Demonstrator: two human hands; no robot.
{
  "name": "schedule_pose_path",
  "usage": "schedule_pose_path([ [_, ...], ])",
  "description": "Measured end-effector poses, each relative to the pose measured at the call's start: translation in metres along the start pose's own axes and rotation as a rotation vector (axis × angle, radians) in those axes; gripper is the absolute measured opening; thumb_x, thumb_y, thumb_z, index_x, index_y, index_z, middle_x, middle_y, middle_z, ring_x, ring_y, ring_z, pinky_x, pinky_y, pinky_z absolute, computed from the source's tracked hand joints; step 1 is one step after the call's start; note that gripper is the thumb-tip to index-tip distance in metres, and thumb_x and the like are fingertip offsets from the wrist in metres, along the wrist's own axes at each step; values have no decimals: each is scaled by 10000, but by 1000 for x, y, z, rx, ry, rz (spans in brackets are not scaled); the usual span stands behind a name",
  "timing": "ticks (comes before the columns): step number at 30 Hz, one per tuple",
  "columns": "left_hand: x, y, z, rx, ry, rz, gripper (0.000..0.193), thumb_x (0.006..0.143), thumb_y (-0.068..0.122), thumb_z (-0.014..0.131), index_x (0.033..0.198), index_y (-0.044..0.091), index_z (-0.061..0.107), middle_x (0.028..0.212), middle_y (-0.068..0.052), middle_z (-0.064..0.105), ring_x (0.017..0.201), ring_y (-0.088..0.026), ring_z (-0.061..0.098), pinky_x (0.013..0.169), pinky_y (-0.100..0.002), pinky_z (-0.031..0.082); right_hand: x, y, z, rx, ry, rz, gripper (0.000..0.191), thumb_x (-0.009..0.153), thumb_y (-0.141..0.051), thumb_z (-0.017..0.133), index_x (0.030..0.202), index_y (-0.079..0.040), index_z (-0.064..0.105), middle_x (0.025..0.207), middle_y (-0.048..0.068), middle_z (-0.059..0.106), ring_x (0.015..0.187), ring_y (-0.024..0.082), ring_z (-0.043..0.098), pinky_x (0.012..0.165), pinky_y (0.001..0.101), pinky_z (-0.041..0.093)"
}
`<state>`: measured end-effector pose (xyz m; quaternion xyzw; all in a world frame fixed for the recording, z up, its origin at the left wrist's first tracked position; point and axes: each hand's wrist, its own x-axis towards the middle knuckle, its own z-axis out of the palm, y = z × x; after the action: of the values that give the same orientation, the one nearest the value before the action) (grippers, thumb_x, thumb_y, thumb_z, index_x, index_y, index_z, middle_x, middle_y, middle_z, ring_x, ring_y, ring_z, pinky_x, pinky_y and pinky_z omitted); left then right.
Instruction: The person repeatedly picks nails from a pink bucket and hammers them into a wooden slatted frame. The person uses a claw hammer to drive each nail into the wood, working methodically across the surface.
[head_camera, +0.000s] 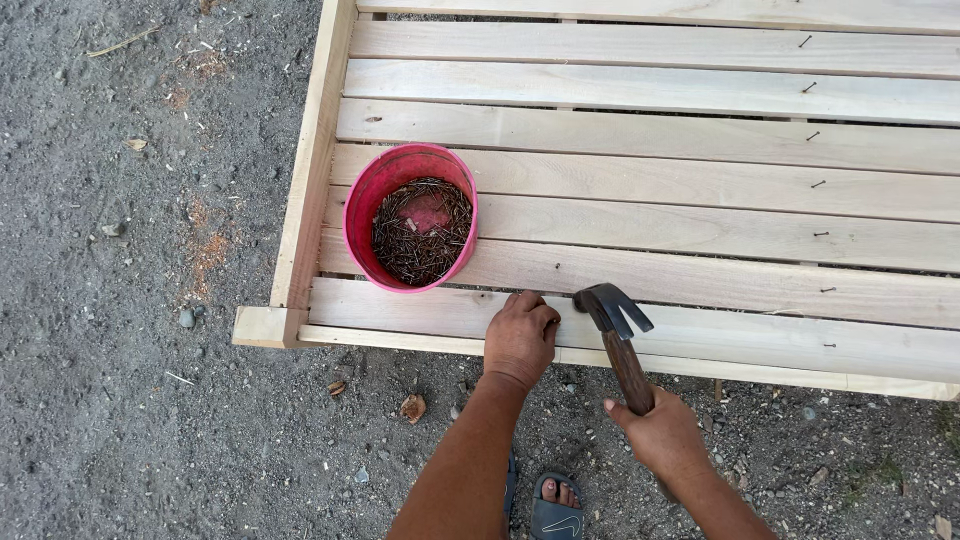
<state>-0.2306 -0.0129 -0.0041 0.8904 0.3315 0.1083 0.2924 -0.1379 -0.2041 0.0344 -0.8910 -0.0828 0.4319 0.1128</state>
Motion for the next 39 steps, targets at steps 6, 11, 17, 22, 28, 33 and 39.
schedule_pose_path([
  [6,0,-1,-1,-12,2,-20,58,826,150,764,878,138,788,997,2,651,1036,-197,619,944,-348,525,-16,-9,-5,103,-47,28,360,874,-425,765,912,-75,695,586,36,555,498,194,523,580,444,500],
  [11,0,-1,2,-32,-19,-51,51,828,161,768,868,132,784,1003,9,651,1044,-191,617,950,-340,526,-33,-8,-11,-25,10,-84,414,873,-472,767,886,-60,731,593,66,612,528,201,589,604,434,521],
  [17,1,-5,7,-16,-1,-41,45,802,109,758,847,102,764,1016,6,658,1043,-195,627,952,-331,537,-41,-8,-8,-74,-7,-49,354,842,-440,773,1036,-145,763,644,90,712,596,219,702,667,411,559],
  [22,2,-9,5,-141,59,-21,122,768,42,745,877,96,751,1018,-31,654,1032,-250,636,912,-375,547,-40,-13,-11,-117,-44,-22,352,877,-450,758,1027,-131,756,641,81,714,583,198,699,660,406,562],
  [28,10,-26,5,-288,34,-227,144,795,-71,652,813,58,715,1000,-86,655,1018,-302,651,892,-404,565,-47,-15,-15,-35,6,-97,387,885,-474,751,996,-103,748,599,100,669,536,205,641,611,425,535],
  [33,13,-27,14,-279,55,-256,138,770,-85,660,766,39,721,1000,-117,644,1040,-324,631,904,-415,550,-41,-19,-7,-129,-44,-61,378,881,-452,740,1014,-99,718,624,35,688,519,194,656,587,404,554],
  [39,12,-26,11,-300,48,-276,183,766,-118,624,809,31,721,1043,-110,658,1052,-317,645,937,-404,550,-24,-10,-3,-27,10,-106,403,870,-443,767,977,-56,736,615,103,673,514,222,631,576,427,513],
])
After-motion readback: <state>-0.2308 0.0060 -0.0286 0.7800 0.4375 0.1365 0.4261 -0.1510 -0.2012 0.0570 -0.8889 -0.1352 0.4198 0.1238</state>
